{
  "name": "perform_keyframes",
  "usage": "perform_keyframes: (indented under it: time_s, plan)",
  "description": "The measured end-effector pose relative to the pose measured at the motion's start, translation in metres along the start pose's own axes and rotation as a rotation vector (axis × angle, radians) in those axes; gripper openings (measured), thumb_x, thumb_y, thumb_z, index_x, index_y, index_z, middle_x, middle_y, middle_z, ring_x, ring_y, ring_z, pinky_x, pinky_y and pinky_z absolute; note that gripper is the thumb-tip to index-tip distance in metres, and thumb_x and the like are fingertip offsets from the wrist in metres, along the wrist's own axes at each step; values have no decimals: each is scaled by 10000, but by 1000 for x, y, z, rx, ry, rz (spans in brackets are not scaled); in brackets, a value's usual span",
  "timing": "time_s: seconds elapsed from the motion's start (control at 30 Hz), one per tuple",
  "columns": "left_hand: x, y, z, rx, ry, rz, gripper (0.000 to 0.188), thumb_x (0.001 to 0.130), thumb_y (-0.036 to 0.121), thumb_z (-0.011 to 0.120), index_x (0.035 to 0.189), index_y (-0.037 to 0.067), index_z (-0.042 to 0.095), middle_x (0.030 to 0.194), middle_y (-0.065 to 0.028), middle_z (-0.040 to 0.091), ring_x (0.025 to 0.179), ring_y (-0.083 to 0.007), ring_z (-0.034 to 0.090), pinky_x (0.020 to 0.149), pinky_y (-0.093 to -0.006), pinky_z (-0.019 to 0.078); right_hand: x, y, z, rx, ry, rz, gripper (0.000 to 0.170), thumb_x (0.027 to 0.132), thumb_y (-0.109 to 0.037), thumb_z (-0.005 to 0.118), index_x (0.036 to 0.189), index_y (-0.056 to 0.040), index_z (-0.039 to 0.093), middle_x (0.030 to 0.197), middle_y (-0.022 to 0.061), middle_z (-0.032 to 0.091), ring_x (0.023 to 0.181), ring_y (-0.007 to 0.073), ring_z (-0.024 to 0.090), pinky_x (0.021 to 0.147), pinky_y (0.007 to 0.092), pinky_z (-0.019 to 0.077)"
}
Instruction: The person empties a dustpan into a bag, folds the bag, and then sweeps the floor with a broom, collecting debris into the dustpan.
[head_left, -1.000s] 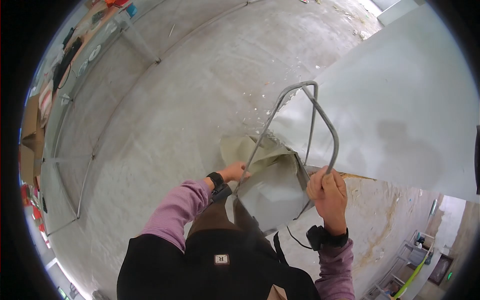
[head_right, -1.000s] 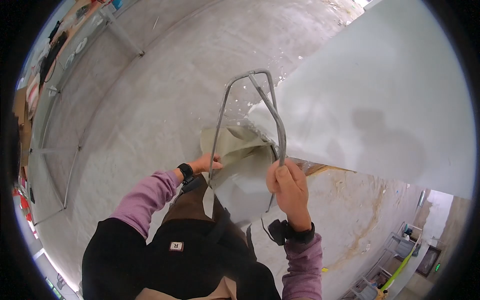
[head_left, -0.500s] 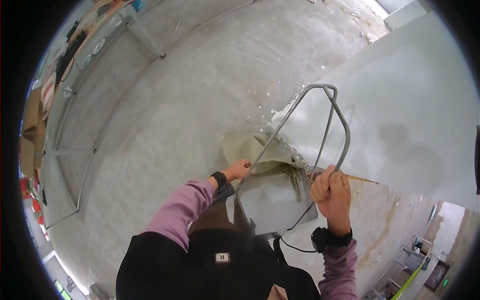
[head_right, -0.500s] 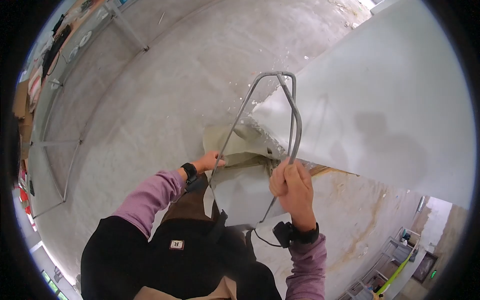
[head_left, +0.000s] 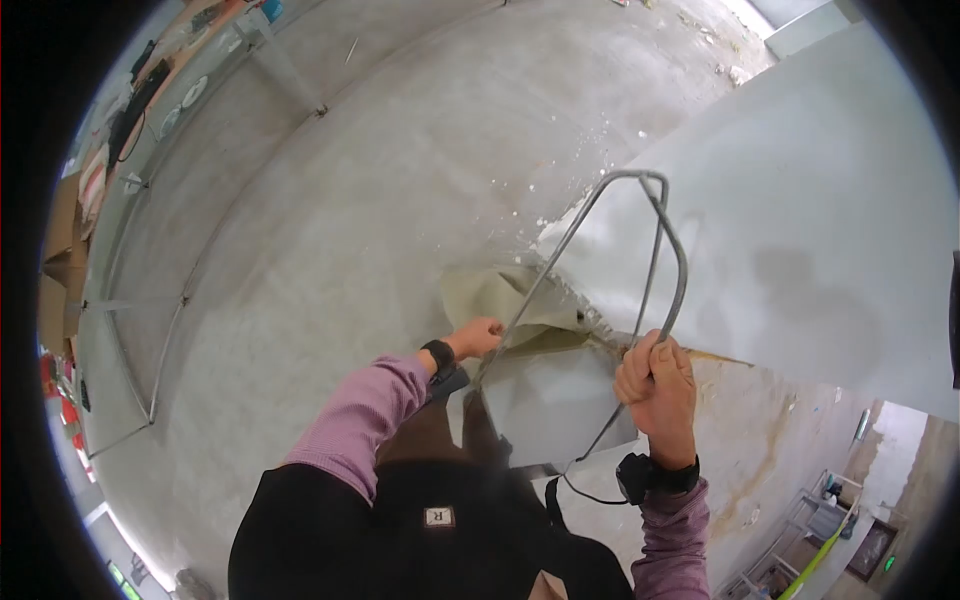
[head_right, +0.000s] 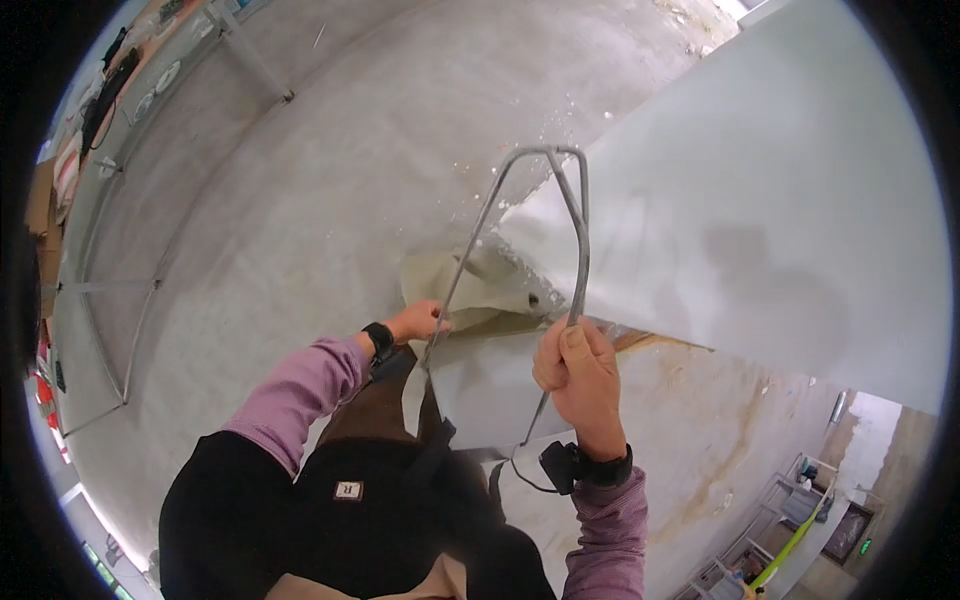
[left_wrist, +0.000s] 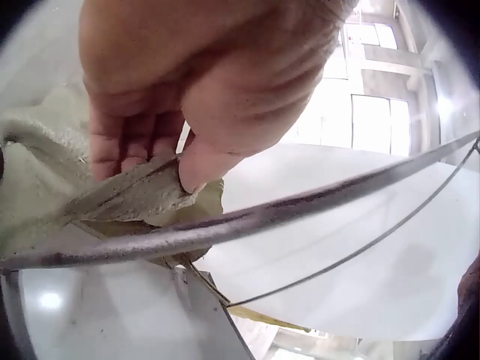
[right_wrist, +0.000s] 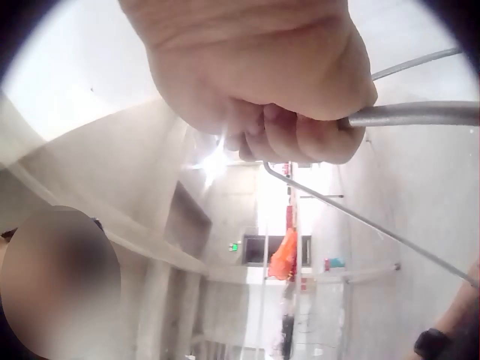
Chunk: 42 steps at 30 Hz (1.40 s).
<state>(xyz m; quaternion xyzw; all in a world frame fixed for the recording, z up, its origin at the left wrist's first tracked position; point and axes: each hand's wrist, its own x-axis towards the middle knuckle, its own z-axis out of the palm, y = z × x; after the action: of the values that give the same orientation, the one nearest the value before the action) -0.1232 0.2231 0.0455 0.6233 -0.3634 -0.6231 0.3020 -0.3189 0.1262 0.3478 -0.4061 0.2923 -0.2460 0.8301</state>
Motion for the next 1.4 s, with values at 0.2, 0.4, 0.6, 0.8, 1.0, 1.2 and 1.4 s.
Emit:
perform_keyframes:
  time_s: [0.2,0.4,0.6,0.8,1.0,1.2,1.4]
  plan:
    - [5,-3,-1,-134,11,-6,239,742,193,592,923,38,577,741,3,539,644,-81,477,557,-236,396,-14,-13,1,31,22,-78,310,928,-289,403,724,-56,399,527,-24,289,436,63,228,407,234,187]
    - [-6,16,-32,-243,38,-5,233,780,169,555,961,24,567,797,9,540,712,-77,483,606,-233,399,-30,-44,1,-97,59,-176,353,927,-342,384,698,-74,377,504,-29,275,428,68,219,407,244,175]
    - [-26,11,-65,-327,110,-78,257,801,180,543,1008,28,549,825,6,544,749,-77,491,627,-238,410,-50,-67,-21,-42,42,-187,370,906,-371,426,693,-73,372,500,-30,276,423,69,216,402,243,175]
    - [-39,-3,-83,-468,165,-120,244,812,178,550,1016,45,539,833,14,547,730,-67,512,609,-226,423,-52,-69,-23,-58,62,-197,373,905,-369,429,694,-67,373,501,-29,278,424,67,219,401,245,170]
    - [-41,5,-72,-484,165,-118,227,826,176,548,1015,51,536,833,10,544,711,-74,516,603,-221,423,-44,-62,-16,-102,22,-229,354,916,-349,407,710,-63,375,506,-26,285,427,67,222,406,246,172]
    - [-51,4,-73,-493,176,-120,252,831,183,542,1036,39,526,847,-3,545,724,-85,518,615,-231,432,-49,-61,-20,-181,46,-308,349,923,-337,392,716,-57,376,504,-22,288,427,72,230,412,248,182]
    - [-72,-20,-120,-535,421,-78,288,827,216,526,1029,12,541,853,-36,575,738,-101,540,630,-248,453,-74,-78,-29,-265,167,-338,362,895,-388,435,723,-74,384,495,-19,298,417,82,244,404,260,192]
